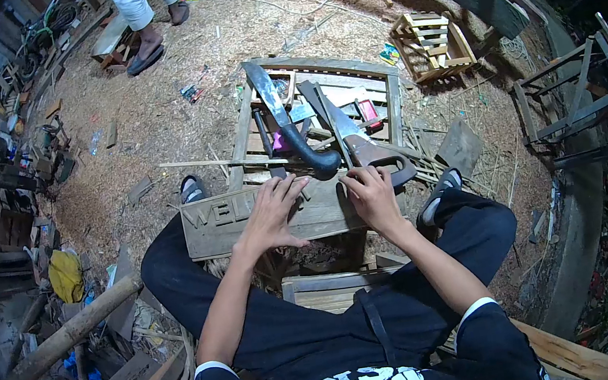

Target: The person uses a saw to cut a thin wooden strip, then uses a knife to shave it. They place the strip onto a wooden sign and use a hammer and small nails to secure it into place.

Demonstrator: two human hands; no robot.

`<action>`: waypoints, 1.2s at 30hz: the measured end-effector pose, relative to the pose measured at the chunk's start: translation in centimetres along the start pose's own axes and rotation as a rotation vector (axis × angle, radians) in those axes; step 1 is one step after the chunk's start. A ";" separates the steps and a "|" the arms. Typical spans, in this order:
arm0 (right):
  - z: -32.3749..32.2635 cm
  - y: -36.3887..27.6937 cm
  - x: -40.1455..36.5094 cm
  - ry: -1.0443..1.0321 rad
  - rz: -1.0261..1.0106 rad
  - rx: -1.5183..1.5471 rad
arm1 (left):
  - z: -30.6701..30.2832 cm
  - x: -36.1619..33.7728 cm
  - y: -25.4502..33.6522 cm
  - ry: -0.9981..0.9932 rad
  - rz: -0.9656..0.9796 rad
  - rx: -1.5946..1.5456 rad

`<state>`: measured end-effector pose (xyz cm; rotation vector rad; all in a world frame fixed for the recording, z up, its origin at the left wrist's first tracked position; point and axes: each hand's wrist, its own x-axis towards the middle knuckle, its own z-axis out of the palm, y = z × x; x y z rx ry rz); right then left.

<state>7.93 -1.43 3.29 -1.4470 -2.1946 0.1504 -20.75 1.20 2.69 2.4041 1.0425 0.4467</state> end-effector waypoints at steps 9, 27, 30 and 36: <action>0.5 -1.0 0.9 0.051 -0.026 -0.086 | -1.8 -0.9 -0.8 0.124 -0.026 -0.108; 3.2 -3.9 1.7 -0.058 -0.132 -0.070 | -0.8 -0.9 -1.4 0.134 -0.046 0.010; 3.5 -3.8 1.9 -0.075 -0.129 -0.057 | -0.8 -1.0 -1.7 0.131 -0.066 -0.021; 4.1 -3.6 2.0 -0.050 -0.135 -0.045 | -0.7 -0.9 -1.7 0.130 -0.092 -0.062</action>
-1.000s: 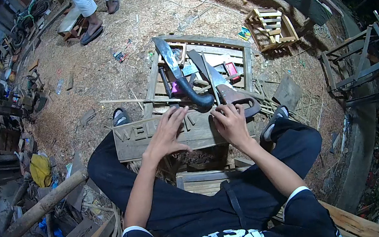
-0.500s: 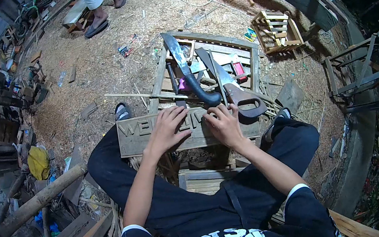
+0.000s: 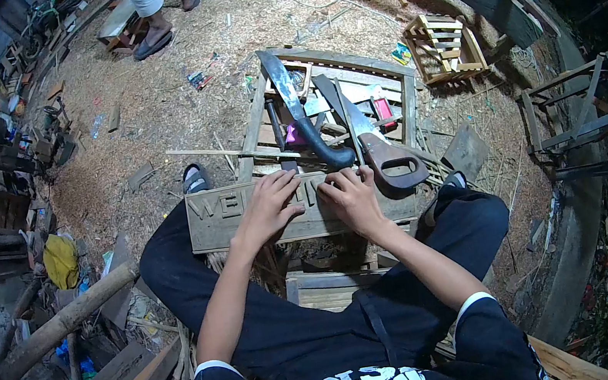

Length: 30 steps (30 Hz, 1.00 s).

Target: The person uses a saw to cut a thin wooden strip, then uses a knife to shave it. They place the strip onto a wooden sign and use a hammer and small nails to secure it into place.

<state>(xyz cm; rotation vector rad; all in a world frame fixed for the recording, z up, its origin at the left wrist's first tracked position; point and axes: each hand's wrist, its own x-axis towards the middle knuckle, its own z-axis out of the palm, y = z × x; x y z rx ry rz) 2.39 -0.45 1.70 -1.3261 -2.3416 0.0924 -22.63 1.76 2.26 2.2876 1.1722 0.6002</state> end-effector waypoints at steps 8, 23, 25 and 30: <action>0.0 0.1 -0.1 -0.010 -0.004 -0.008 | -0.2 0.1 -0.2 -0.016 0.014 0.025; -0.3 0.2 -0.3 -0.017 0.009 -0.028 | -0.3 0.3 0.3 -0.016 0.039 0.052; -0.5 0.1 -0.3 -0.010 0.005 -0.055 | -0.2 0.3 0.3 -0.008 0.050 0.055; -1.4 -0.3 -0.4 -0.012 0.020 0.035 | -0.1 0.5 0.3 0.006 0.065 0.058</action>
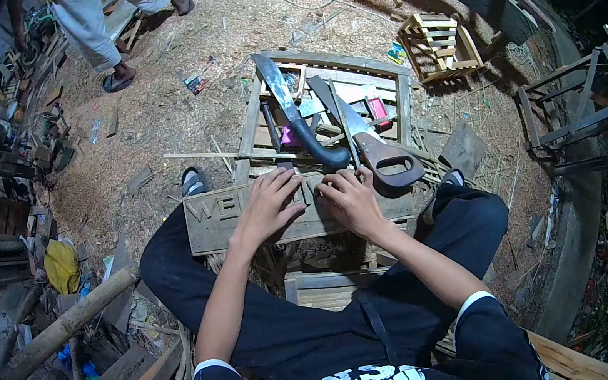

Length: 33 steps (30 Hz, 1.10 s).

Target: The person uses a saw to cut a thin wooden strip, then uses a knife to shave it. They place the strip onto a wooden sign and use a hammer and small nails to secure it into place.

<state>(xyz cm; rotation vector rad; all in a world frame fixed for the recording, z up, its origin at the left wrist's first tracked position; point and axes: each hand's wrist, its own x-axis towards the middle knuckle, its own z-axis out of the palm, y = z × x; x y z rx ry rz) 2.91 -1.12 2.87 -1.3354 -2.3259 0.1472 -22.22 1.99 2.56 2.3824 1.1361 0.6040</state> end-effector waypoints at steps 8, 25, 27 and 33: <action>-0.8 0.5 -0.2 0.023 0.013 -0.031 | 0.1 0.2 0.0 0.015 0.022 0.009; -0.6 0.2 -1.1 -0.026 0.002 0.007 | 0.9 0.8 0.5 0.024 0.012 -0.013; -0.7 0.2 -1.1 -0.028 0.015 0.016 | 0.8 0.8 0.4 0.029 0.000 -0.007; -0.8 0.5 -0.8 -0.044 0.028 0.012 | 0.8 0.8 0.4 0.034 0.009 0.000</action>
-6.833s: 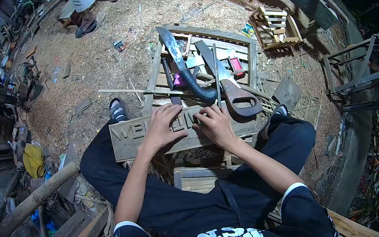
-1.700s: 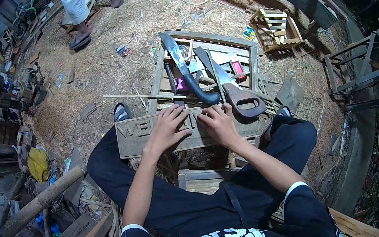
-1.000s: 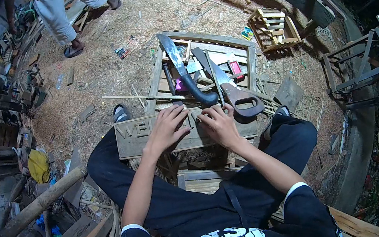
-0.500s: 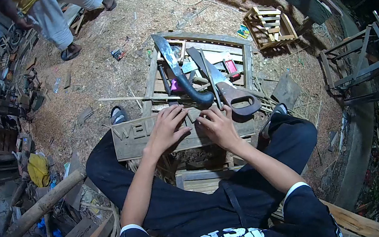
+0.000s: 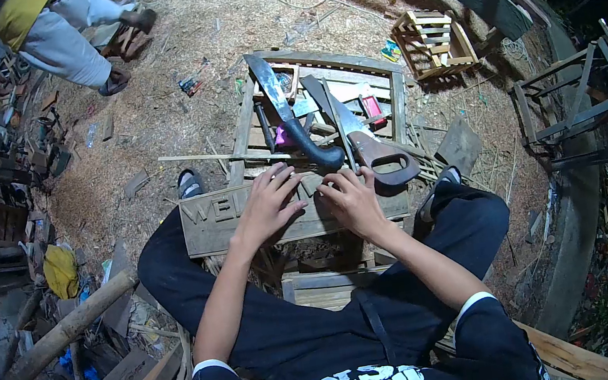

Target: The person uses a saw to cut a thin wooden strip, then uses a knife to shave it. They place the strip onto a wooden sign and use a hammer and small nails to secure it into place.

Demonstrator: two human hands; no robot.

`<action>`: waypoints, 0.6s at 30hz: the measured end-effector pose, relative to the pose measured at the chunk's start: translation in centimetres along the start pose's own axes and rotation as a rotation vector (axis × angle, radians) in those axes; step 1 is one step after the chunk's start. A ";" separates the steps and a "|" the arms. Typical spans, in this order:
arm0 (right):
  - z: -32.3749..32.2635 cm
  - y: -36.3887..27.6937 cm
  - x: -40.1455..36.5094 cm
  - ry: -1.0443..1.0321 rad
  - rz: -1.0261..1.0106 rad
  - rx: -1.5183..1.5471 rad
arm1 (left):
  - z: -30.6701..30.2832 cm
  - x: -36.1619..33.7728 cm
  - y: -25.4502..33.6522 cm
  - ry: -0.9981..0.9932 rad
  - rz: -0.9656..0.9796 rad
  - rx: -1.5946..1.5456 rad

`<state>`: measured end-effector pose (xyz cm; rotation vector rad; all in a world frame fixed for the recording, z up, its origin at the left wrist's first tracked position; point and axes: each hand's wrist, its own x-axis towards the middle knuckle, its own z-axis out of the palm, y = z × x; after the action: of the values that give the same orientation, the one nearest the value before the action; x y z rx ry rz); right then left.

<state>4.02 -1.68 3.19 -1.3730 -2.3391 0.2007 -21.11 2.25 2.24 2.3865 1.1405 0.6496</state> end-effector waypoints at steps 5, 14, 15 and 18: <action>0.2 -0.2 0.0 0.005 -0.007 -0.028 | 0.8 -0.1 0.1 0.003 0.018 -0.016; 0.3 -0.6 0.4 -0.001 -0.012 0.006 | 0.5 -0.5 0.4 0.010 -0.006 -0.033; 0.4 -0.6 0.6 0.010 -0.012 0.001 | 0.4 -0.5 0.3 0.012 -0.010 -0.032; 0.5 -0.6 0.7 0.033 -0.018 -0.002 | -0.1 -0.4 0.0 0.031 -0.027 -0.026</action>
<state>3.03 -1.29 3.18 -1.3460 -2.3236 0.1689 -21.38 1.91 2.24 2.3428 1.1684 0.6898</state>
